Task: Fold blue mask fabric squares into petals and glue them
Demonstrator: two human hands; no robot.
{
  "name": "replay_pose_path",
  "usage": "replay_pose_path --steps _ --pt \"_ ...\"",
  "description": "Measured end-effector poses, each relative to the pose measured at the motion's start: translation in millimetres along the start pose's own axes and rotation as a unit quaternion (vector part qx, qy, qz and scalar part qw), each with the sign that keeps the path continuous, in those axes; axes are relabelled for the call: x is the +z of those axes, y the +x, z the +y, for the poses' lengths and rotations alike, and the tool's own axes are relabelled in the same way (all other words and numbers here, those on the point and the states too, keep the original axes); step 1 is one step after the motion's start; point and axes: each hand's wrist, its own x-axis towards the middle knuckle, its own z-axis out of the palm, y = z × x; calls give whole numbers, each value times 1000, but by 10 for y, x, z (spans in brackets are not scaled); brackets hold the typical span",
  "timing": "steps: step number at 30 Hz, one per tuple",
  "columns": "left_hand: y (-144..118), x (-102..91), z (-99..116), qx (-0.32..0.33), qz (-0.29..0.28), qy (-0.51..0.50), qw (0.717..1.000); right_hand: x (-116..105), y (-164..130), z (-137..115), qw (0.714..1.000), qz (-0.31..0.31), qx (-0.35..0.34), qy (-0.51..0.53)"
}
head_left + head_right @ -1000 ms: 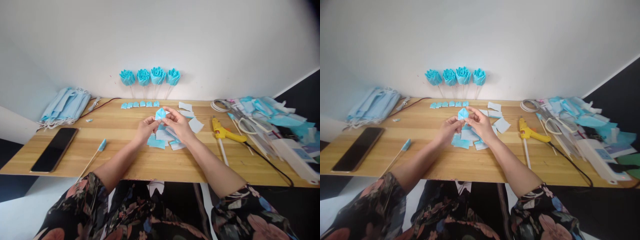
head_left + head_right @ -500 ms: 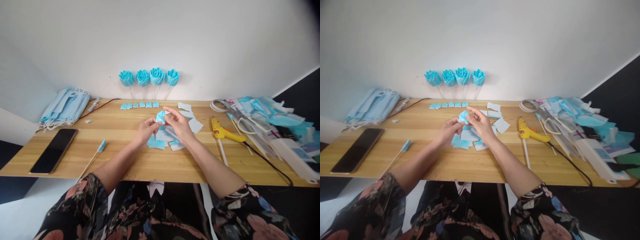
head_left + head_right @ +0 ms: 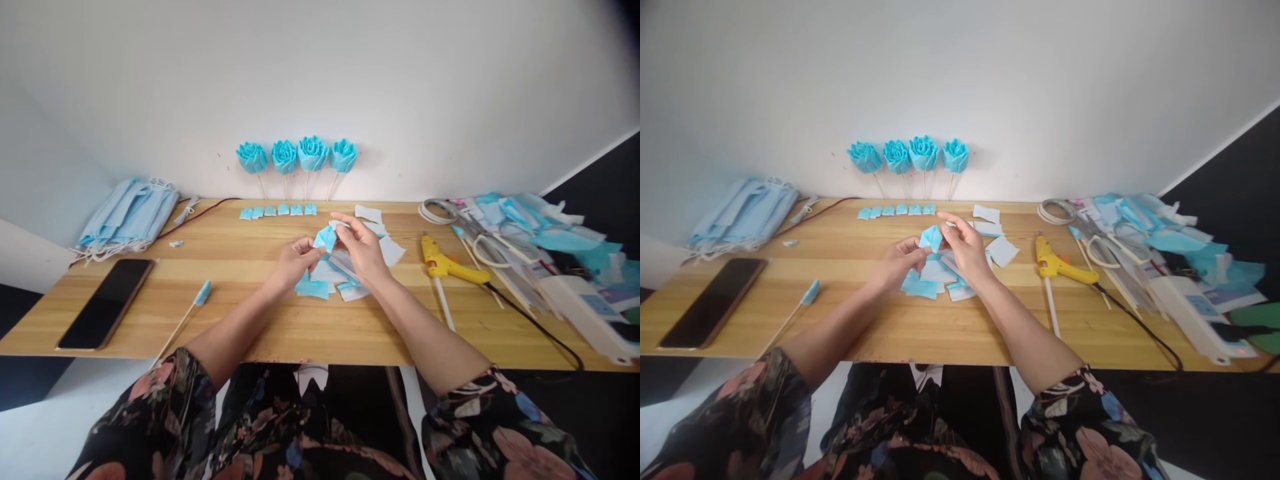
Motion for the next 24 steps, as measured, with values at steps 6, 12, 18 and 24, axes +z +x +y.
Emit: replay_pose_path --steps 6,12,18,24 --pt "-25 11 14 -11 -22 5 1000 11 -11 -31 1000 7 -17 -16" --pt "-20 14 -3 -9 -26 7 1000 10 -8 -38 999 26 -16 -23" --pt "-21 10 -9 -3 -13 20 1000 3 -18 -3 998 -64 9 0" --pt "-14 4 -27 7 -29 36 999 -4 -23 39 995 -82 -14 -52"
